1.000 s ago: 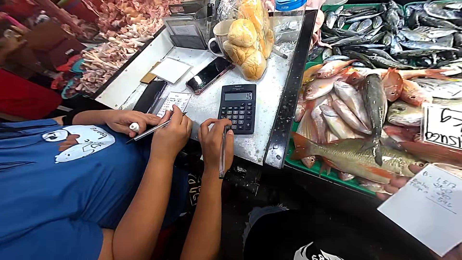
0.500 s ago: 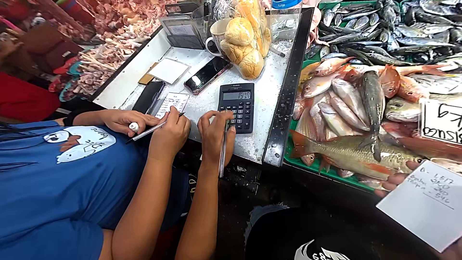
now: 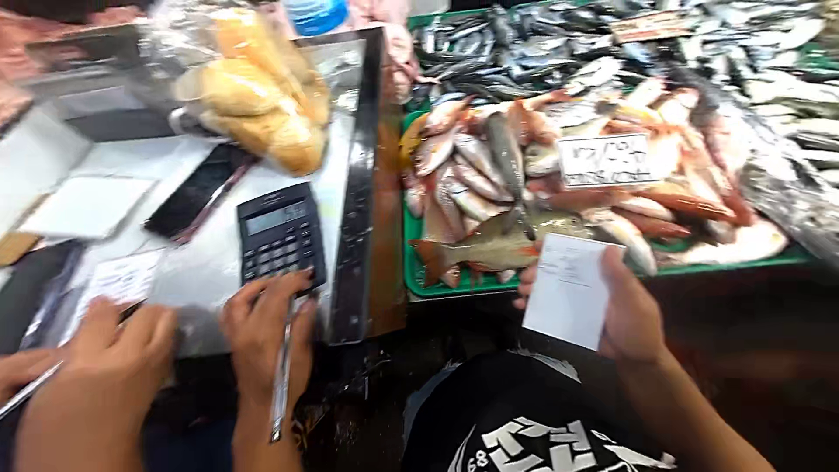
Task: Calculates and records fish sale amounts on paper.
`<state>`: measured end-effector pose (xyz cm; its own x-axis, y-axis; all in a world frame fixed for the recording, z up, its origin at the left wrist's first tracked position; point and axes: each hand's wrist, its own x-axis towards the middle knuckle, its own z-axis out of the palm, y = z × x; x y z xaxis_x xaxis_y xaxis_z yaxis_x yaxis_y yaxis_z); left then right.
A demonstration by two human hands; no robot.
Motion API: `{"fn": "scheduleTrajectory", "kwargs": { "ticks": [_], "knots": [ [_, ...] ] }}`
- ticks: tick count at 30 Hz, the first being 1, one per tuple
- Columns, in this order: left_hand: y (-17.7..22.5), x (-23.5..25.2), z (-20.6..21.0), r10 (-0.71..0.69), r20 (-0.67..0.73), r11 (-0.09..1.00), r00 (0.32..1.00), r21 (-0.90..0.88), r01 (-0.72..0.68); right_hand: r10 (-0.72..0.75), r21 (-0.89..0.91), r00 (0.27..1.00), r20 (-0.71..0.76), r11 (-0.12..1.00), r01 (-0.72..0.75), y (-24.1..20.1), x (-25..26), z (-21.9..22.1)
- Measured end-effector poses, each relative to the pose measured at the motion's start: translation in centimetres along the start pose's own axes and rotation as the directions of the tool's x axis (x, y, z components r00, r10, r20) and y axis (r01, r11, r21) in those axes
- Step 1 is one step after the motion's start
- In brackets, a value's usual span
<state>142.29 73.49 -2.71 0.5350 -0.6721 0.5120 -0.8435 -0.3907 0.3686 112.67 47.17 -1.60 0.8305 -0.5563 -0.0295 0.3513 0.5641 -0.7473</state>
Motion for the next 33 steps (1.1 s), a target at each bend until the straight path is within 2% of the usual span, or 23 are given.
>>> {"fn": "scheduleTrajectory", "kwargs": {
  "ticks": [1, 4, 8, 9, 11, 12, 15, 18, 22, 30, 33],
  "knots": [
    [-1.4, -0.3, -0.3, 0.004, 0.048, 1.0, 0.999, 0.003, -0.004, -0.007, 0.015, 1.0, 0.003, 1.0, 0.007, 0.1, 0.1, 0.0],
    [-2.2, -0.2, -1.1, -0.032, 0.105, 0.999, 0.994, -0.004, 0.033, -0.015, 0.064, 1.0, 0.02, 0.998, 0.014, 0.2, 0.2, 0.0],
    [1.1, 1.2, -1.9, -0.092, 0.155, 0.996, 0.984, 0.008, 0.091, -0.014, 0.042, 0.999, 0.051, 0.999, 0.012, 0.3, 0.2, -0.3],
    [1.2, 1.1, -1.5, -0.101, 0.112, 0.995, 0.989, -0.013, 0.103, -0.009, 0.031, 0.999, 0.046, 0.999, 0.008, 0.3, 0.2, -0.3],
    [0.5, 0.3, -0.1, -0.12, -0.088, 0.99, 0.989, -0.085, 0.112, 0.004, 0.011, 1.0, 0.023, 1.0, -0.004, 0.3, 0.2, -0.3],
    [1.4, 0.6, 0.0, -0.141, -0.184, 0.984, 0.973, -0.135, 0.117, 0.013, -0.005, 1.0, 0.019, 1.0, -0.013, 0.2, 0.3, -0.3],
    [2.3, 1.1, -1.0, -0.231, -0.285, 0.966, 0.93, -0.181, 0.184, 0.034, -0.062, 0.999, 0.015, 0.998, -0.033, 0.1, 0.6, -0.7],
    [2.0, 0.9, -1.4, -0.293, -0.26, 0.951, 0.92, -0.172, 0.255, 0.017, -0.083, 0.999, 0.034, 0.996, -0.014, 0.1, 0.7, -1.2],
    [2.0, 0.5, -0.6, -0.325, -0.244, 0.937, 0.914, -0.215, 0.275, 0.026, -0.037, 0.998, 0.063, 0.999, -0.023, 0.1, 0.9, -1.6],
    [2.1, 1.3, -0.2, -0.275, -0.219, 0.957, 0.936, -0.161, 0.243, 0.029, -0.046, 0.997, 0.068, 0.999, -0.026, 0.3, 1.1, -1.8],
    [2.1, 1.3, -0.1, -0.266, -0.17, 0.963, 0.949, -0.09, 0.254, 0.027, -0.042, 0.998, 0.061, 0.999, -0.024, 0.3, 1.2, -1.8]
  ]
}}
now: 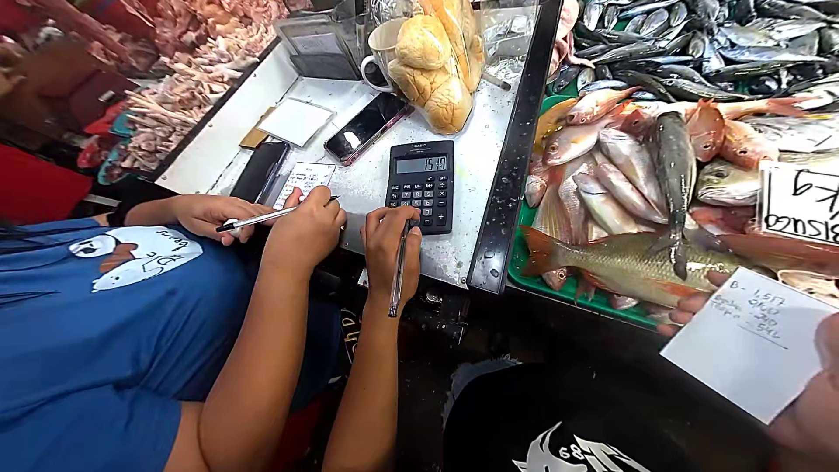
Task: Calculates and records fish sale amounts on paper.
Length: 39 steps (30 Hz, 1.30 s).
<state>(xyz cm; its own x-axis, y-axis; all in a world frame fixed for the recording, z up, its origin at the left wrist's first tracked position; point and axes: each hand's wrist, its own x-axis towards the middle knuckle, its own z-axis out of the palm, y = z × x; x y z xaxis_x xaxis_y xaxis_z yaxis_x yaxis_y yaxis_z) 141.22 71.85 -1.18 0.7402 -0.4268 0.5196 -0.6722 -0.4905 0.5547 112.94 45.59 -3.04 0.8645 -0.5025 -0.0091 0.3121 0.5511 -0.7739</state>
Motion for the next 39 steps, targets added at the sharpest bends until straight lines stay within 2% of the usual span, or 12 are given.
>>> {"fn": "scheduleTrajectory", "kwargs": {
  "ticks": [3, 7, 14, 25, 31, 35, 37, 39],
  "knots": [
    [0.2, 0.5, -0.5, -0.021, 0.038, 1.0, 0.999, -0.001, 0.021, -0.013, 0.013, 1.0, 0.018, 1.0, 0.013, 0.0, 0.1, 0.0],
    [0.1, 0.7, -0.8, -0.035, -0.047, 0.996, 0.998, -0.084, 0.031, -0.02, 0.0, 0.999, 0.03, 1.0, 0.02, 0.2, 0.2, 0.0],
    [0.0, 1.1, -0.7, -0.092, -0.073, 0.996, 0.993, 0.015, 0.093, -0.014, 0.03, 0.999, 0.04, 0.999, 0.013, 0.2, 0.4, -0.3],
    [-0.3, 0.7, -0.5, -0.044, -0.117, 0.998, 0.992, 0.029, 0.047, 0.005, 0.009, 1.0, 0.023, 1.0, -0.005, 0.3, 0.4, -0.5],
    [-0.1, 0.4, -0.3, -0.071, -0.064, 0.997, 0.995, 0.039, 0.074, 0.006, 0.026, 1.0, 0.01, 1.0, -0.006, 0.3, 0.4, -0.3],
    [0.3, 0.9, 0.2, 0.023, 0.006, 0.999, 1.0, -0.026, -0.022, 0.008, 0.025, 1.0, 0.013, 1.0, -0.009, 0.4, 0.4, -0.5],
    [0.5, 1.2, 0.4, 0.031, 0.081, 0.999, 0.996, 0.017, -0.032, 0.01, 0.029, 1.0, 0.01, 1.0, -0.01, 0.3, 0.2, -0.5],
    [0.5, 1.1, 0.3, 0.024, 0.082, 1.0, 0.996, 0.01, -0.025, 0.006, 0.028, 1.0, 0.018, 1.0, -0.007, 0.2, 0.1, -0.6]
  ]
}}
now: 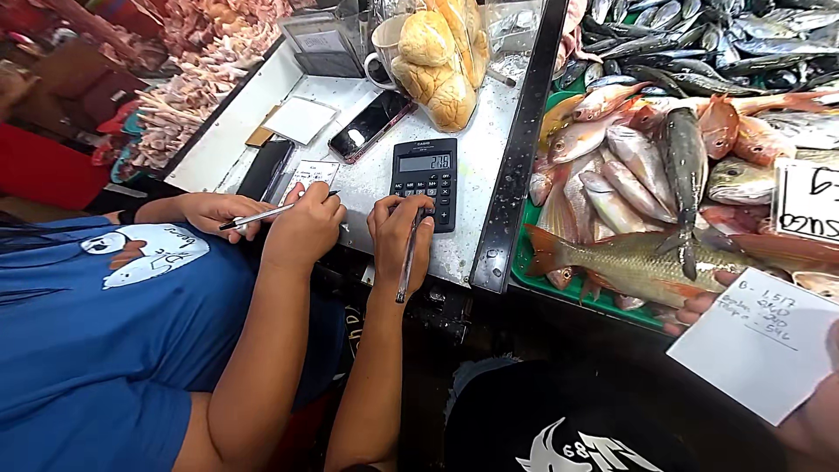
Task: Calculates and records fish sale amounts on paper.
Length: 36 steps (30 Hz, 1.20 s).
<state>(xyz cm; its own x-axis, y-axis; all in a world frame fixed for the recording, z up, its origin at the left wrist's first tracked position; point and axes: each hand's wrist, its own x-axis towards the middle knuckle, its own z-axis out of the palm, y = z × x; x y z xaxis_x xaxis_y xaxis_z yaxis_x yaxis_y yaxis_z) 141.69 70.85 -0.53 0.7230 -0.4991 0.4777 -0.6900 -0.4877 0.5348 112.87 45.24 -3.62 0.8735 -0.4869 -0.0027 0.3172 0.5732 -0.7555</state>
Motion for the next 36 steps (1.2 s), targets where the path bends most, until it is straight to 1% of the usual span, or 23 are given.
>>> {"fn": "scheduleTrajectory", "kwargs": {
  "ticks": [2, 4, 5, 6, 8, 9, 12, 14, 15, 18, 23, 26, 30, 31, 33, 36],
  "knots": [
    [-0.3, -0.8, -0.2, 0.013, -0.114, 0.997, 0.993, -0.07, -0.021, -0.007, 0.013, 1.0, 0.027, 1.0, 0.007, -0.2, 0.0, -0.3],
    [-1.1, -1.9, -0.6, 0.006, -0.272, 0.995, 0.962, -0.091, -0.032, -0.009, 0.021, 0.999, 0.039, 1.0, 0.008, -0.3, 0.0, -0.5],
    [-1.9, -2.5, -0.7, 0.005, -0.318, 0.996, 0.948, -0.079, -0.032, -0.008, 0.023, 0.999, 0.033, 1.0, 0.007, -0.3, -0.1, -0.5],
    [-2.8, -2.9, -0.7, 0.009, -0.331, 0.997, 0.943, -0.064, -0.033, -0.008, 0.017, 1.0, 0.022, 1.0, 0.008, -0.3, -0.1, -0.5],
    [-3.6, -3.4, -0.4, 0.008, -0.328, 1.0, 0.945, -0.025, -0.018, -0.007, 0.008, 1.0, 0.008, 1.0, 0.007, -0.2, -0.1, -0.2],
    [-3.3, -3.5, -0.2, -0.006, -0.32, 1.0, 0.947, -0.006, 0.004, -0.004, 0.006, 1.0, 0.011, 1.0, 0.004, -0.1, -0.1, 0.0],
    [-1.1, -3.2, -0.1, -0.067, -0.262, 0.997, 0.963, 0.026, 0.077, -0.005, -0.008, 1.0, 0.026, 1.0, 0.005, -0.1, -0.1, 0.1],
    [-0.4, -3.0, -0.3, -0.092, -0.238, 0.995, 0.967, 0.026, 0.101, -0.005, -0.013, 1.0, 0.022, 1.0, 0.005, -0.1, -0.1, 0.0],
    [-0.2, -3.0, -0.3, -0.087, -0.241, 0.996, 0.967, 0.013, 0.092, -0.003, -0.014, 1.0, 0.02, 1.0, 0.004, -0.1, -0.1, 0.0],
    [0.3, -3.1, 0.2, -0.008, -0.267, 1.0, 0.964, -0.024, 0.001, 0.002, -0.014, 1.0, 0.015, 1.0, -0.002, -0.1, -0.3, -0.2],
    [0.9, -3.3, 1.1, 0.034, -0.21, 0.997, 0.977, -0.059, -0.048, 0.009, -0.022, 1.0, -0.027, 1.0, -0.01, -0.1, -0.7, -0.4],
    [1.4, -2.9, 1.3, 0.044, -0.161, 0.996, 0.986, -0.065, -0.055, 0.004, -0.023, 1.0, -0.025, 1.0, -0.005, -0.1, -0.8, -0.5],
    [1.7, -2.4, 1.5, 0.021, -0.062, 0.999, 0.998, 0.032, -0.019, -0.016, -0.004, 1.0, 0.004, 1.0, 0.016, -0.4, -0.8, 0.0],
    [1.8, -2.2, 1.4, 0.007, -0.049, 1.0, 0.999, 0.031, -0.005, -0.027, 0.001, 1.0, 0.011, 1.0, 0.027, -0.5, -0.8, 0.1],
    [1.8, -2.2, 1.3, 0.005, -0.065, 0.999, 0.998, -0.032, -0.007, -0.031, -0.009, 0.999, 0.008, 0.999, 0.031, -0.5, -1.0, -0.1],
    [1.4, -2.4, 0.7, 0.064, -0.172, 0.984, 0.983, -0.15, -0.091, -0.025, -0.036, 0.999, -0.022, 0.999, 0.024, -0.6, -1.1, 0.5]
  ]
}}
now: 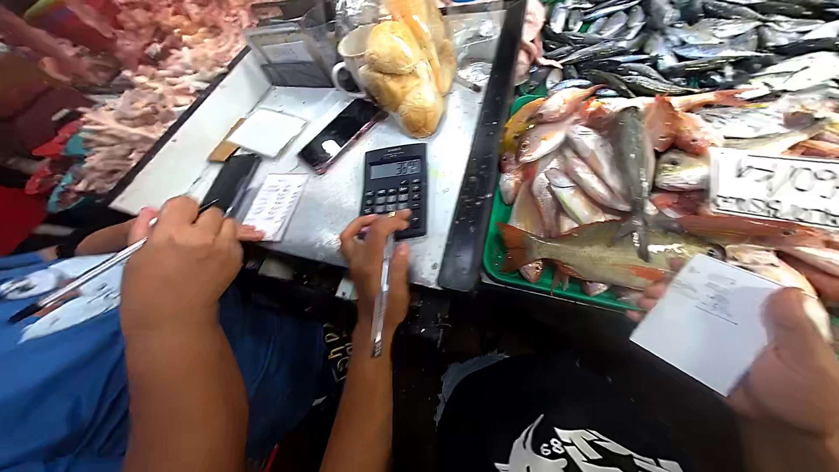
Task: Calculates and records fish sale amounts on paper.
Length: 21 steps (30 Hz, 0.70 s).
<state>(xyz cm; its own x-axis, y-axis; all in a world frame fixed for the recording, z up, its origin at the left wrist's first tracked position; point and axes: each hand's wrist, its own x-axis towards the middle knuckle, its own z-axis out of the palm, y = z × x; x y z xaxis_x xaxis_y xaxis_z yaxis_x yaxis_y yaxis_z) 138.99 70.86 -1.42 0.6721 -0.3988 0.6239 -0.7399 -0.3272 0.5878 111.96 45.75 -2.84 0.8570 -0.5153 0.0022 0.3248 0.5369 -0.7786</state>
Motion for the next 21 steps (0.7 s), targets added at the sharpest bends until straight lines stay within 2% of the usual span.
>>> {"fn": "scheduleTrajectory", "kwargs": {
  "ticks": [5, 12, 21],
  "knots": [
    [-0.7, 0.4, -1.0, 0.074, -0.028, 0.994, 0.997, -0.083, -0.076, 0.011, 0.05, 0.997, -0.071, 0.999, -0.008, 0.2, -0.2, 0.6],
    [-2.1, 0.1, -1.2, 0.134, -0.094, 0.984, 0.986, -0.102, -0.144, -0.023, 0.1, 0.999, -0.043, 0.995, 0.027, 0.7, -0.2, 0.4],
    [-2.2, -0.3, -1.4, 0.088, -0.201, 0.996, 0.976, -0.015, -0.093, -0.014, 0.081, 0.999, -0.029, 0.997, 0.017, 0.8, -0.2, 0.3]
  ]
}}
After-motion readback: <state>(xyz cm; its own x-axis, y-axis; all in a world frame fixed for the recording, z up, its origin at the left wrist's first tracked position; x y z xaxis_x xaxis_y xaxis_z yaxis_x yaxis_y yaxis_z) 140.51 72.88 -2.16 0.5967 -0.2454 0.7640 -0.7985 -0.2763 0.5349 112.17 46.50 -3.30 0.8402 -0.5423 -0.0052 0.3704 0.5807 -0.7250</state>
